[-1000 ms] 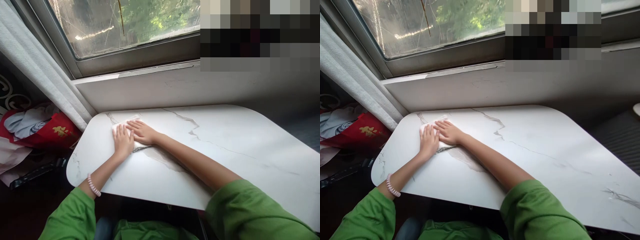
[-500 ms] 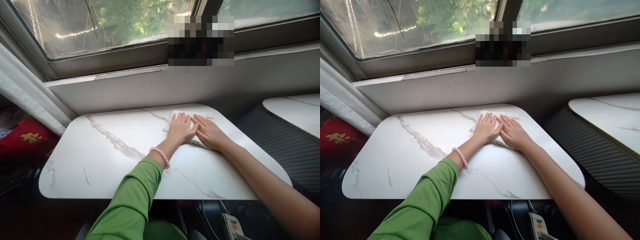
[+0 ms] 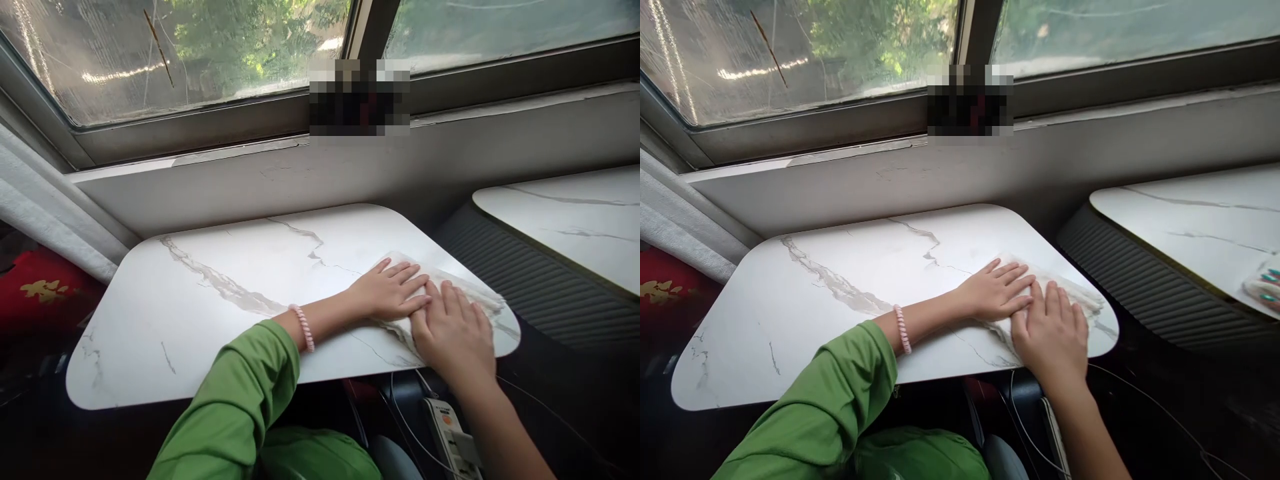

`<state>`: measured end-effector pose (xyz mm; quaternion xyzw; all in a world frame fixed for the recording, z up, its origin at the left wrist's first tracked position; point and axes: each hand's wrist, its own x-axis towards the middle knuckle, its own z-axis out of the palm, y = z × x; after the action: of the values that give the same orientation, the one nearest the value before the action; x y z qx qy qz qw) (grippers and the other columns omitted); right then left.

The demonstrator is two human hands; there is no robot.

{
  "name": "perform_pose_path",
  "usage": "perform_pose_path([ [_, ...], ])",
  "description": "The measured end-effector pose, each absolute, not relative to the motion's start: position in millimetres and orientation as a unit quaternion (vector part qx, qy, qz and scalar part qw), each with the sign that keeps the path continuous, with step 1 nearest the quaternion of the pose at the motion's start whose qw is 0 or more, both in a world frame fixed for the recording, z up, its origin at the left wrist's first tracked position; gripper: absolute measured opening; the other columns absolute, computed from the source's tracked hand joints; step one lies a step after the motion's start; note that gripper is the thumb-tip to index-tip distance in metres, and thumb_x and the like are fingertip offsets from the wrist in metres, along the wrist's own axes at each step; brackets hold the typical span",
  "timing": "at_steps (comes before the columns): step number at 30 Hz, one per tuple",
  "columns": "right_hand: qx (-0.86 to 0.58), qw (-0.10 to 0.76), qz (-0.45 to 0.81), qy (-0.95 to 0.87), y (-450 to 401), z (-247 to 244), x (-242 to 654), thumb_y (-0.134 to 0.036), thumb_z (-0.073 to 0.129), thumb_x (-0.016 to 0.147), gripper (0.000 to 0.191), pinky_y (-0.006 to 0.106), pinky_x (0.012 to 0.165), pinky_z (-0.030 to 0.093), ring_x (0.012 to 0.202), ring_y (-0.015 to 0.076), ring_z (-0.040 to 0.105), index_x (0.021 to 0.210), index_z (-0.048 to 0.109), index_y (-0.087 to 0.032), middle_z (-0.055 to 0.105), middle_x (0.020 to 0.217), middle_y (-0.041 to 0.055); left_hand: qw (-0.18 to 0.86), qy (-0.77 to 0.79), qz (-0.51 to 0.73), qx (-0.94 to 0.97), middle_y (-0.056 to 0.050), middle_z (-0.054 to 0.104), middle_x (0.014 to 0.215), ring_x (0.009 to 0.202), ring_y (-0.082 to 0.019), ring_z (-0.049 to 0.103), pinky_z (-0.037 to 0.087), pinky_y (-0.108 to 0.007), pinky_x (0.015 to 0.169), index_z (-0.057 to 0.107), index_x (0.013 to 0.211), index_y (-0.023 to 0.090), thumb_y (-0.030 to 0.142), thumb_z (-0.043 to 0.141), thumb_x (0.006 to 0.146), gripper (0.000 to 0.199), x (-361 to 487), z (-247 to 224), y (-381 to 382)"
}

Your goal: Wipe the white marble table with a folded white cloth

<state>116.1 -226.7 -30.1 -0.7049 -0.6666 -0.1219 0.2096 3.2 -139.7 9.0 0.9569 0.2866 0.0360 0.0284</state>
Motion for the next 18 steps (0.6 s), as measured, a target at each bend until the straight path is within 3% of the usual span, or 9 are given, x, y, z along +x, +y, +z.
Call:
perform_pose_path([
  [3,-0.699,0.206,-0.113,-0.675,-232.6,-26.6,74.8,-0.03,0.028,0.09,0.061,0.057,0.106,0.03,0.134,0.0378,0.035,0.145,0.031,-0.002,0.04,0.143,0.0254,0.036,0.303,0.03,0.952,-0.009,0.027,0.153,0.142,-0.017,0.02,0.008,-0.036,0.117,0.029,0.146,0.01,0.042,0.023,0.1,0.056,-41.3,13.8,-151.7],
  [9,-0.644,0.193,-0.06,-0.738,-235.1,-18.6,-34.8,-0.029,0.027,0.089,0.064,0.064,0.106,0.02,0.136,0.0391,0.029,0.146,0.026,-0.001,0.037,0.145,0.027,0.056,0.393,0.042,0.917,-0.008,0.024,0.154,0.144,-0.015,0.014,0.005,-0.036,0.117,0.028,0.146,0.012,0.041,0.024,0.1,0.054,-164.8,14.5,-178.3],
  [13,-0.541,0.18,-0.006,-0.822,-239.4,-5.8,-113.0,-0.031,0.031,0.088,0.063,0.061,0.11,0.016,0.138,0.038,0.026,0.142,0.035,0.001,0.037,0.145,0.0252,0.072,0.504,0.049,0.859,-0.008,0.022,0.155,0.144,-0.015,0.012,0.007,-0.037,0.118,0.026,0.147,0.012,0.04,0.021,0.1,0.055,-253.3,18.6,-215.8],
  [18,-0.414,0.193,0.075,-0.886,-269.7,9.0,-220.8,-0.032,0.036,0.089,0.064,0.065,0.108,0.016,0.136,0.0432,0.026,0.14,0.036,0.007,0.034,0.145,0.0294,0.035,0.638,0.044,0.768,-0.006,0.025,0.154,0.143,-0.015,0.016,0.011,-0.039,0.117,0.03,0.146,0.016,0.032,0.018,0.098,0.052,-364.6,22.3,-286.5],
])
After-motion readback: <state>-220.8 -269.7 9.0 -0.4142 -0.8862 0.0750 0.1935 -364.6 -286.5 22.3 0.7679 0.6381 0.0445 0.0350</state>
